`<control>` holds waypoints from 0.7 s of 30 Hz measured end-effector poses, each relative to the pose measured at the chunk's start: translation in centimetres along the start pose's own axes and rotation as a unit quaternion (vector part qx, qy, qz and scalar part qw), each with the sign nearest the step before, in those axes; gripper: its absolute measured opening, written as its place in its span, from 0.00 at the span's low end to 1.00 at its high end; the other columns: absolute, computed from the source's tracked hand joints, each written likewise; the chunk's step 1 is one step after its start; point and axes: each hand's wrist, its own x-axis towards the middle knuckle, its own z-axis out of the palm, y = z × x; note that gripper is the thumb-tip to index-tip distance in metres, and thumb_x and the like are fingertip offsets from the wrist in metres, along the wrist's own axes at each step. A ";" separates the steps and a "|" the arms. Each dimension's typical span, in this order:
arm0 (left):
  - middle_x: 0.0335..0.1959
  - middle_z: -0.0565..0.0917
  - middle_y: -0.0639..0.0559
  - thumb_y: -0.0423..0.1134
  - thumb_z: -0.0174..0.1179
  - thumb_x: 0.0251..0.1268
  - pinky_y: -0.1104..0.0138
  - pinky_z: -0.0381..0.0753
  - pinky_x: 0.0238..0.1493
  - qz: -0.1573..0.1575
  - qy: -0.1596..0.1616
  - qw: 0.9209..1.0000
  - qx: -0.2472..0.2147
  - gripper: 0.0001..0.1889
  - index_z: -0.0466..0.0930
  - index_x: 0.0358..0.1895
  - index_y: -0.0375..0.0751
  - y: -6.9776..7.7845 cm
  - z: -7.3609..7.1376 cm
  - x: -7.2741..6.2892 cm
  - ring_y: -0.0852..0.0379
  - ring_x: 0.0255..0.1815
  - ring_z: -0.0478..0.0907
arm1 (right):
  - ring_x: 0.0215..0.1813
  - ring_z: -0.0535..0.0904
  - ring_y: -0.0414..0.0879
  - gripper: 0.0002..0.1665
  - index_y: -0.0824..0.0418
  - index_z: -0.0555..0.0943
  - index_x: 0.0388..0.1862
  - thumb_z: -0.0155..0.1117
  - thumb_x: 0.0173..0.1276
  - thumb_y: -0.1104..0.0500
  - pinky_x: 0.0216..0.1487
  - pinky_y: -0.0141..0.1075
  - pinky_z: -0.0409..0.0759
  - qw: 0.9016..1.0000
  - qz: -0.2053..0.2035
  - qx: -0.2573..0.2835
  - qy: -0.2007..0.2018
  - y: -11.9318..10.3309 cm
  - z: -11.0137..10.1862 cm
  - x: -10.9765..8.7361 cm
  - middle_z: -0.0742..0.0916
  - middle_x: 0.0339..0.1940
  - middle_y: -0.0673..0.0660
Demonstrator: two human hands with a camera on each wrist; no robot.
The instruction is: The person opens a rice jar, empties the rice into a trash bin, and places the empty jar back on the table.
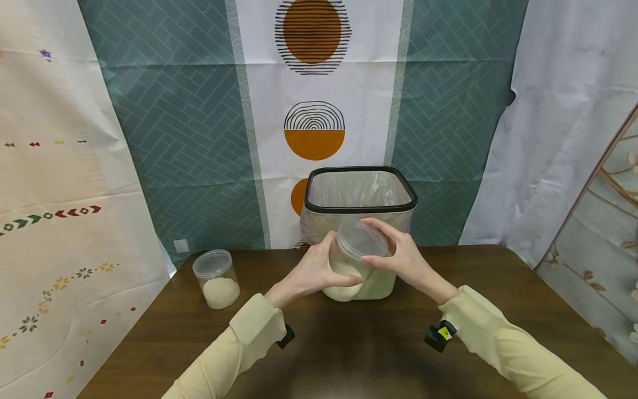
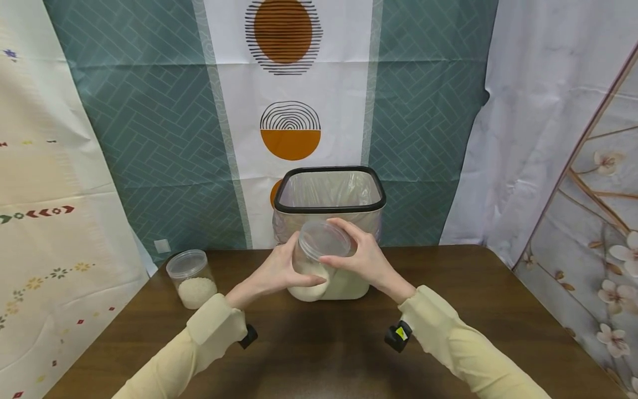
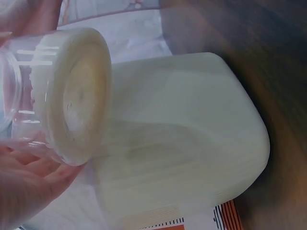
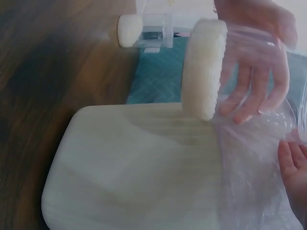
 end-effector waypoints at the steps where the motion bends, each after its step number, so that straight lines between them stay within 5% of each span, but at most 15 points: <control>1: 0.42 0.75 0.57 0.54 0.70 0.39 0.64 0.71 0.39 0.000 -0.004 1.000 -0.002 0.37 0.64 0.53 0.44 0.0 0.0 0.0 0.60 0.40 0.72 | 0.55 0.69 0.49 0.37 0.67 0.66 0.62 0.69 0.52 0.66 0.52 0.33 0.68 1.000 -0.004 0.001 -0.005 0.1 -0.1 0.0 0.73 0.59 0.60; 7: 0.43 0.74 0.57 0.52 0.70 0.40 0.64 0.71 0.42 0.004 -0.032 0.999 -0.018 0.37 0.63 0.54 0.44 -0.1 0.0 0.1 0.60 0.42 0.72 | 0.54 0.69 0.52 0.38 0.69 0.65 0.62 0.69 0.53 0.65 0.52 0.35 0.69 0.998 -0.027 0.022 -0.044 0.4 -0.6 0.2 0.72 0.59 0.62; 15: 0.50 0.71 0.58 0.51 0.69 0.42 0.61 0.65 0.51 -0.009 -0.084 0.993 -0.076 0.40 0.59 0.60 0.46 -0.8 -0.1 0.3 0.60 0.51 0.67 | 0.58 0.64 0.54 0.39 0.65 0.61 0.66 0.66 0.56 0.65 0.51 0.42 0.70 0.986 0.028 0.099 -0.131 0.9 -1.5 0.5 0.68 0.62 0.61; 21: 0.44 0.73 0.57 0.53 0.69 0.40 0.63 0.69 0.44 -0.018 -0.080 0.995 -0.050 0.36 0.62 0.53 0.45 -0.9 -0.3 0.3 0.60 0.44 0.70 | 0.63 0.58 0.52 0.42 0.63 0.57 0.68 0.65 0.57 0.65 0.56 0.42 0.64 0.979 0.044 0.121 -0.158 1.2 -1.8 0.7 0.63 0.66 0.58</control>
